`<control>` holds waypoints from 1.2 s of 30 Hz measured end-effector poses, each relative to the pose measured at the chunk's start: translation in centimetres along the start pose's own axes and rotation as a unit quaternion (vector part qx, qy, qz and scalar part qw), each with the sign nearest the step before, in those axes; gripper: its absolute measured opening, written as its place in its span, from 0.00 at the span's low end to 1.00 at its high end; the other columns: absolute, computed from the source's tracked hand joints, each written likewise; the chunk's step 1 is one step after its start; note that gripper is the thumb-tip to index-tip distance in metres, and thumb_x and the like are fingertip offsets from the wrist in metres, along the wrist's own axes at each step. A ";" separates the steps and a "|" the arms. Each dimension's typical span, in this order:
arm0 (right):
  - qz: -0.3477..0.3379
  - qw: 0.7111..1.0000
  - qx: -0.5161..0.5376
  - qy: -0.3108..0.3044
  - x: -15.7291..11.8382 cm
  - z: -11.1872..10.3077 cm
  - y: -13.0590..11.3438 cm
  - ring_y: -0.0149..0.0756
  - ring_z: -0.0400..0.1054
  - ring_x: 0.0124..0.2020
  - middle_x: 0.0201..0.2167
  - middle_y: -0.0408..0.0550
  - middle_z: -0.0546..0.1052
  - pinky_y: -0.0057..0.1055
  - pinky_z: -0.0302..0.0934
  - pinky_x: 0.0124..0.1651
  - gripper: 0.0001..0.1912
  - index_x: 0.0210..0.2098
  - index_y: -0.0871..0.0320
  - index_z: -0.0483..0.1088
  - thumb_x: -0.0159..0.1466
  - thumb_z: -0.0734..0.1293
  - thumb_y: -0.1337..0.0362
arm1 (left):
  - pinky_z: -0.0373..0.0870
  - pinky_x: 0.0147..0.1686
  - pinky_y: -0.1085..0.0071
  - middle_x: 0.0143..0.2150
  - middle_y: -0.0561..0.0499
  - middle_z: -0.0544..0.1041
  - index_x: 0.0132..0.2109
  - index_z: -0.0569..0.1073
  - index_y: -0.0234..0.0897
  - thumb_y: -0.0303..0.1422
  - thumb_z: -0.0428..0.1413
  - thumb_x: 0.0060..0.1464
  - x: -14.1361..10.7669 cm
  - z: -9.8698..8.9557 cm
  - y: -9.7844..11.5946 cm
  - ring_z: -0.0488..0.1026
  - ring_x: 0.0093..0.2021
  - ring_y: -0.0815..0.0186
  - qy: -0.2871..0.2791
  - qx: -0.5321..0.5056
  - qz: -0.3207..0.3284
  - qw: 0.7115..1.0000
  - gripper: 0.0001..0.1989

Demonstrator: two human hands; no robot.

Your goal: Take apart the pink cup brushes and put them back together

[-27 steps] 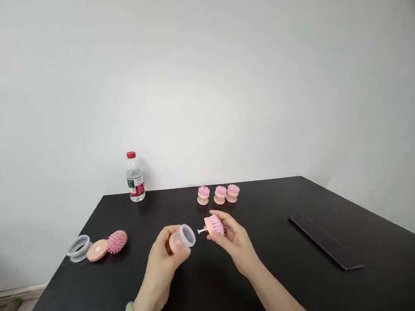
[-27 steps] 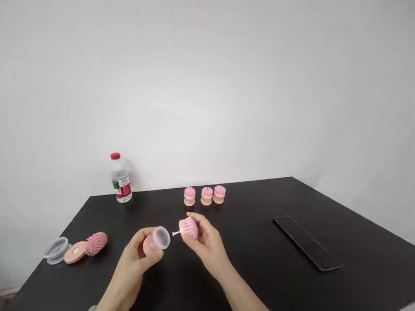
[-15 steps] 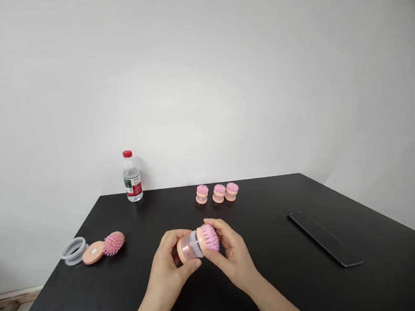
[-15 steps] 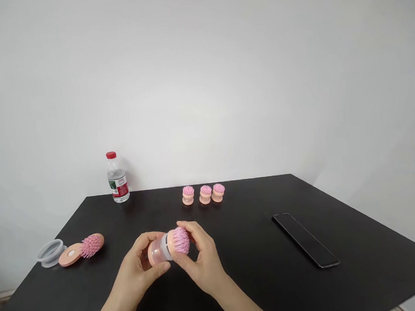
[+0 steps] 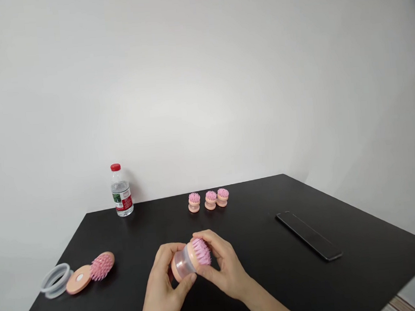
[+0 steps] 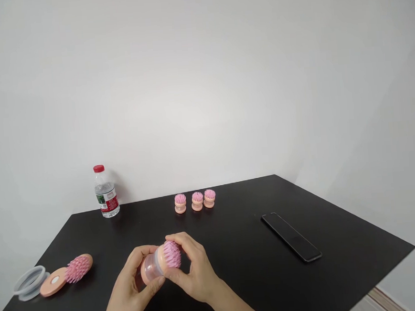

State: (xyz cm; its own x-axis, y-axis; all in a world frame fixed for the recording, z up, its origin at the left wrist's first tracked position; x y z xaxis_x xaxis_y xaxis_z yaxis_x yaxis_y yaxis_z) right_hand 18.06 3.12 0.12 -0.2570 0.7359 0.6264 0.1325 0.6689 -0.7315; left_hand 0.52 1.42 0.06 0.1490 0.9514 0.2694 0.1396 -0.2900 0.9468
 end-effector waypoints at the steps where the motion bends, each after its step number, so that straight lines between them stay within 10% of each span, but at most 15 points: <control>1: -0.005 1.000 0.003 -0.003 0.0 0.0 0.0 0.42 0.73 0.43 0.45 0.49 0.75 0.36 0.69 0.46 0.24 0.55 0.51 0.68 0.61 0.72 0.59 | 0.73 0.41 0.64 0.43 0.49 0.76 0.47 0.75 0.42 0.39 0.63 0.53 0.0 0.0 0.1 0.75 0.42 0.56 0.000 -0.002 0.001 1.000 0.15; 16: -0.129 0.987 0.022 -0.092 1.0 -1.5 -2.0 0.45 0.72 0.52 0.48 0.53 0.77 0.43 0.68 0.53 0.19 0.53 0.51 0.72 0.64 0.73 0.56 | 0.67 0.39 0.69 0.39 0.51 0.77 0.46 0.76 0.42 0.43 0.66 0.49 0.1 -0.6 0.7 0.71 0.39 0.61 -0.117 -0.119 -0.044 0.985 0.19; 22: -0.109 0.990 -0.050 -0.067 1.0 -1.3 -2.6 0.42 0.71 0.40 0.40 0.51 0.77 0.39 0.68 0.42 0.25 0.49 0.53 0.71 0.61 0.72 0.43 | 0.65 0.38 0.71 0.36 0.53 0.73 0.44 0.76 0.40 0.44 0.63 0.53 -0.3 0.0 1.1 0.68 0.37 0.64 -0.162 -0.193 -0.075 0.965 0.16; 28: 0.008 0.993 -0.116 0.032 0.1 0.0 -0.8 0.30 0.59 0.23 0.25 0.39 0.65 0.29 0.56 0.26 0.33 0.32 0.54 0.63 0.58 0.62 0.29 | 0.70 0.45 0.63 0.45 0.47 0.76 0.47 0.73 0.42 0.37 0.61 0.56 -0.8 0.7 1.4 0.73 0.44 0.56 -0.033 0.043 0.078 0.996 0.13; 36: 0.013 0.999 -0.019 -0.026 -0.1 -0.3 -1.3 0.46 0.72 0.49 0.51 0.54 0.73 0.39 0.67 0.50 0.37 0.58 0.52 0.65 0.58 0.70 0.36 | 0.73 0.41 0.63 0.42 0.50 0.78 0.46 0.72 0.43 0.32 0.61 0.53 -0.8 0.3 1.7 0.77 0.41 0.57 0.030 0.080 0.034 0.996 0.13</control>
State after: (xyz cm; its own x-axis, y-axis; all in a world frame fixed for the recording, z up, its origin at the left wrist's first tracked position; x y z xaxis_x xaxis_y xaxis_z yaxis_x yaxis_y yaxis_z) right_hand 18.25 2.19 1.06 -0.3015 0.7480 0.5913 0.1758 0.6531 -0.7366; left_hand 0.91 0.16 1.39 0.1048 0.9324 0.3460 0.2870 -0.3615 0.8871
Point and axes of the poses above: each hand's wrist, its own x-axis towards the middle knuckle, its own z-axis out of the palm, y = z × x, the point moved 2 cm from there along x, towards the middle knuckle
